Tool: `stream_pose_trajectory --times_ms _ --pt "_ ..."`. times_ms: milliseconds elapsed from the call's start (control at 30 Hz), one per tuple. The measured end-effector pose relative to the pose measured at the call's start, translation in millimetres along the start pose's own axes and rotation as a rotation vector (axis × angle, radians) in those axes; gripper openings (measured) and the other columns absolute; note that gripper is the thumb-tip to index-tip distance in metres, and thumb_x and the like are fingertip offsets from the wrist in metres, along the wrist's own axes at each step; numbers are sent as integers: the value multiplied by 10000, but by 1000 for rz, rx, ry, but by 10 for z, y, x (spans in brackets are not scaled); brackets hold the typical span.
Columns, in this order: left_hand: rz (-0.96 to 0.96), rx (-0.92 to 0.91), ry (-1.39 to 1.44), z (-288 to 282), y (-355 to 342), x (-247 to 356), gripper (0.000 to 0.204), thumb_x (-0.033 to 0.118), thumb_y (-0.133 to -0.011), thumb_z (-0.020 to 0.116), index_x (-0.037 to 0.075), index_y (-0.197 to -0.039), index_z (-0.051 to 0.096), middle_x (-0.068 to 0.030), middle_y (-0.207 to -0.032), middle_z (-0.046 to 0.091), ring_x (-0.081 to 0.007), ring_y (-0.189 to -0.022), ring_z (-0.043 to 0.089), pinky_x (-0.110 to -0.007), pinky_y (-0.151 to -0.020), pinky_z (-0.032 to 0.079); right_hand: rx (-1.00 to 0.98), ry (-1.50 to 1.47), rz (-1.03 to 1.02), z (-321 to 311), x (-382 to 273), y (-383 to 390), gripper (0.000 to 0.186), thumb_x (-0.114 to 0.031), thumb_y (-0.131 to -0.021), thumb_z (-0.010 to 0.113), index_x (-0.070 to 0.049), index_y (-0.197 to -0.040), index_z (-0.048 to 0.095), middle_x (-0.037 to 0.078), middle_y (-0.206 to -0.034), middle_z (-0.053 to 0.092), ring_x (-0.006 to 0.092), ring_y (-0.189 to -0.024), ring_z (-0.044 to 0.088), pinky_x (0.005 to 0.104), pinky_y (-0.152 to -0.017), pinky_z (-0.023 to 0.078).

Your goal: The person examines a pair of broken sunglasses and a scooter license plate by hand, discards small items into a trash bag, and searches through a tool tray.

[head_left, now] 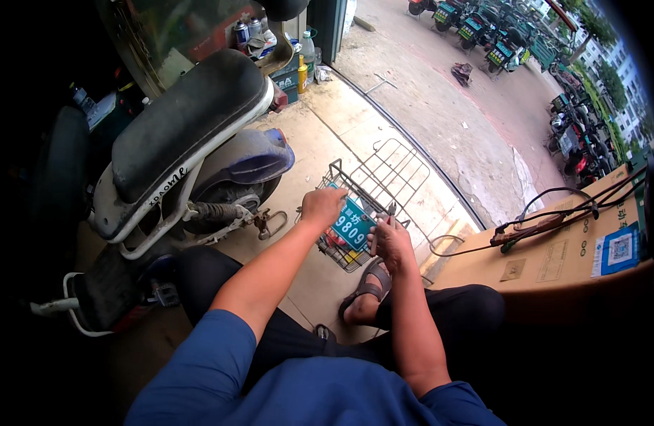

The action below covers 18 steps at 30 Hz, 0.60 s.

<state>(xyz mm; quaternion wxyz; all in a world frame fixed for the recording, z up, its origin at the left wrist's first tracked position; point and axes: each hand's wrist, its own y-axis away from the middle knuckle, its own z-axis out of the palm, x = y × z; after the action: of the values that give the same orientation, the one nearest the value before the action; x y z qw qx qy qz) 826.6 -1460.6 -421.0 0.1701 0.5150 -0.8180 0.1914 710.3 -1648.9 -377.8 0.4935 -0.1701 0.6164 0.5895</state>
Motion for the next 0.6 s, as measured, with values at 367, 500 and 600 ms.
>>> stream_pose_trajectory --times_ms 367,500,600 --pt "-201 257 169 -153 -74 -78 243 293 -898 695 90 -1032 714 -131 -963 735 -358 -887 706 -468 -771 548 432 856 -548 -372 206 -408 230 -212 -960 642 -1 -1043 684 155 -785 674 230 -719 686 386 -675 517" --pt "-508 327 348 -291 -48 -140 266 293 -849 717 59 -975 738 -167 -933 753 -337 -898 727 -421 -807 555 424 915 -459 -339 200 -404 288 -257 -965 610 23 -943 673 239 -850 701 392 -815 718 464 -737 541" --pt "-583 340 417 -312 43 -248 253 276 -849 692 61 -980 721 -180 -926 747 -374 -900 718 -448 -824 556 387 506 -373 -150 281 -275 233 -213 -986 623 10 -918 618 125 -696 673 211 -615 701 347 -493 506"
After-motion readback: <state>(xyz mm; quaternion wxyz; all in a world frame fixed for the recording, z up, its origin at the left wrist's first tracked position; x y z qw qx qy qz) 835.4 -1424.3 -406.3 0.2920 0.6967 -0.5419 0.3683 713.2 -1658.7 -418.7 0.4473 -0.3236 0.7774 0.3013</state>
